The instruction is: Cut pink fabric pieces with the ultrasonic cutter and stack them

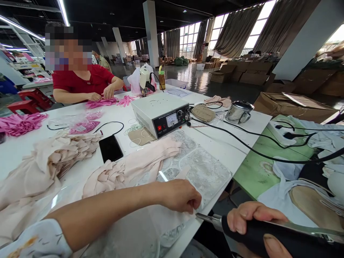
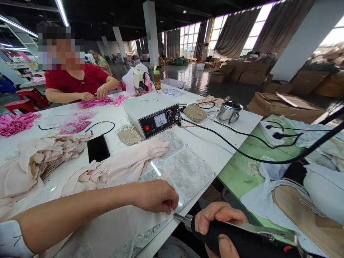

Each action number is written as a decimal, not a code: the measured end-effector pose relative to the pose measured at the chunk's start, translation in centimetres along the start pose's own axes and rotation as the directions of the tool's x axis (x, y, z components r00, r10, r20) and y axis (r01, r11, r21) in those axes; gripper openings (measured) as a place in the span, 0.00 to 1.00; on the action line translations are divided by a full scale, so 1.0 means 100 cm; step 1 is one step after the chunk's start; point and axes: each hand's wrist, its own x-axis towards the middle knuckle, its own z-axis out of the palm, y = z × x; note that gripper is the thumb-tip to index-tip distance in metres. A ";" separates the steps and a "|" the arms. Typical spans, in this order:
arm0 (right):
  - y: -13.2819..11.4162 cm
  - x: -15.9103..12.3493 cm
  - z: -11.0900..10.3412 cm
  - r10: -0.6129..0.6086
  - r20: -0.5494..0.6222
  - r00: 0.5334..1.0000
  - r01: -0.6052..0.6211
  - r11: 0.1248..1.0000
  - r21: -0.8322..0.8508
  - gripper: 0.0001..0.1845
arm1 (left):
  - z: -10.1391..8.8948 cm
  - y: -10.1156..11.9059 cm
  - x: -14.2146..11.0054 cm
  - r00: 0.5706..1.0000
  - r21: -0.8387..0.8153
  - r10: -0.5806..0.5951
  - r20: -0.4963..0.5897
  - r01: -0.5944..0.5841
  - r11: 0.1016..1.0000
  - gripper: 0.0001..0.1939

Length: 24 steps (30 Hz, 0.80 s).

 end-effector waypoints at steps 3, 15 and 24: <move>0.001 0.000 -0.002 0.013 -0.060 0.998 -0.013 1.000 -0.008 0.06 | 0.001 -0.001 0.000 1.000 -0.004 0.005 -0.011 -0.005 1.000 0.06; 0.004 0.000 -0.003 0.014 0.007 1.000 -0.014 1.000 0.009 0.06 | -0.002 -0.002 0.002 1.000 -0.022 0.012 0.020 -0.012 1.000 0.05; 0.004 0.000 -0.001 -0.032 0.021 0.999 0.032 0.999 0.025 0.07 | -0.001 -0.003 0.004 1.000 -0.045 0.011 0.017 -0.010 0.999 0.05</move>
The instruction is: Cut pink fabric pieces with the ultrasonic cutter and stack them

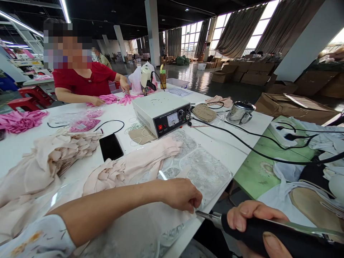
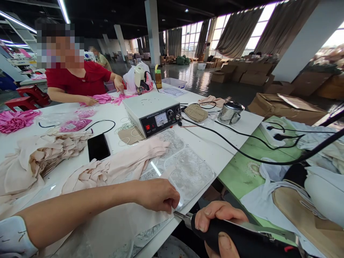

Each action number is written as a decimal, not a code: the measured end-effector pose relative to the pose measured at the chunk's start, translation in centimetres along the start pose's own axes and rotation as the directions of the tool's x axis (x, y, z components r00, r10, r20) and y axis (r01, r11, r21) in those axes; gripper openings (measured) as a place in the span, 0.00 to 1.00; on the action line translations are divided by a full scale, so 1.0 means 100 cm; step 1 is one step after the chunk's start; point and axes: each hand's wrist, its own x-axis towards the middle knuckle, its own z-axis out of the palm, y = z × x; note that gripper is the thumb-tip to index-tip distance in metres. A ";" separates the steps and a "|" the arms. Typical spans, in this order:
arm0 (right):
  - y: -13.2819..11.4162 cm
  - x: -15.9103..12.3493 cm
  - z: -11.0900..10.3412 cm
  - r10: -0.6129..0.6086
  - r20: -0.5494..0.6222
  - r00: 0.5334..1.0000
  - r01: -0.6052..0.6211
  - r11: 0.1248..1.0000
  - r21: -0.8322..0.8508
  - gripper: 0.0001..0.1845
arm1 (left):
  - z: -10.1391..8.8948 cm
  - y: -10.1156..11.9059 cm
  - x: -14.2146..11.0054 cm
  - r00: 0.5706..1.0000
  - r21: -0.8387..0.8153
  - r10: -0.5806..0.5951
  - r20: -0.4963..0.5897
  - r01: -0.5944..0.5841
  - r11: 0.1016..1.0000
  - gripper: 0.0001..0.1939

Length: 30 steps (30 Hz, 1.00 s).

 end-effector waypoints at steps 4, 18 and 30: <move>0.000 0.001 0.002 -0.048 0.034 0.998 0.049 0.998 -0.033 0.07 | 0.000 -0.001 0.000 1.000 -0.009 -0.002 -0.003 0.002 1.000 0.05; 0.002 -0.006 -0.005 0.006 0.014 1.000 -0.006 1.000 0.001 0.07 | -0.001 0.003 -0.002 1.000 0.014 -0.027 -0.005 0.027 1.000 0.05; 0.006 -0.002 -0.002 -0.017 0.081 0.997 0.015 1.000 0.027 0.06 | -0.014 0.008 -0.007 0.999 0.152 -0.054 0.002 0.053 0.987 0.07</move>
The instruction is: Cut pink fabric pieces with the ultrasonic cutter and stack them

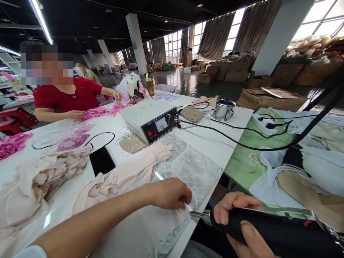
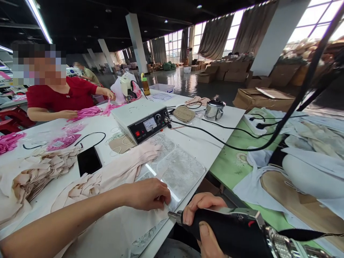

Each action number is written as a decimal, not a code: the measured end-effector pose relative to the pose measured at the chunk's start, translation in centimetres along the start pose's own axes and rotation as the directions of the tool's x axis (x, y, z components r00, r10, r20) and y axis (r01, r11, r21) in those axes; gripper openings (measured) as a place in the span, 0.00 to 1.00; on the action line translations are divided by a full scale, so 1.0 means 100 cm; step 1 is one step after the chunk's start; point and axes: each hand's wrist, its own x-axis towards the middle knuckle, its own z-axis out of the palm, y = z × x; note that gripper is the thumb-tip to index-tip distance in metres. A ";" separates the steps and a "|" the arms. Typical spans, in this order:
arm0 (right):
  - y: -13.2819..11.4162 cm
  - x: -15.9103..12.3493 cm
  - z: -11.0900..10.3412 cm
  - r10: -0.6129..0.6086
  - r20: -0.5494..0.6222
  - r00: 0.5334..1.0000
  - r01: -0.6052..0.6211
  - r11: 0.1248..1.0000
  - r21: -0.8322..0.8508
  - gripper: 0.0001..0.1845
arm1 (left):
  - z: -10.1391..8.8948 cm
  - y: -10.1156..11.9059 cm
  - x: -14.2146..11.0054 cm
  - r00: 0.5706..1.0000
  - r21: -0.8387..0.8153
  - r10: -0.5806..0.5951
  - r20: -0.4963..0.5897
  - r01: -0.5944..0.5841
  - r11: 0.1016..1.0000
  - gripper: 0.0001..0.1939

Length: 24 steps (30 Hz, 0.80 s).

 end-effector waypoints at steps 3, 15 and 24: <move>0.001 0.001 -0.002 0.005 0.026 1.000 -0.005 1.000 0.000 0.06 | -0.002 -0.002 -0.001 1.000 0.031 0.008 0.007 -0.008 0.999 0.06; -0.001 0.000 -0.003 -0.016 0.058 0.998 0.018 1.000 -0.025 0.06 | -0.002 -0.005 -0.001 0.999 0.076 0.031 -0.007 -0.030 0.997 0.09; 0.000 -0.001 -0.003 0.015 0.051 0.999 -0.014 1.000 -0.021 0.05 | 0.004 -0.008 -0.002 0.999 0.069 0.027 -0.044 -0.023 0.997 0.07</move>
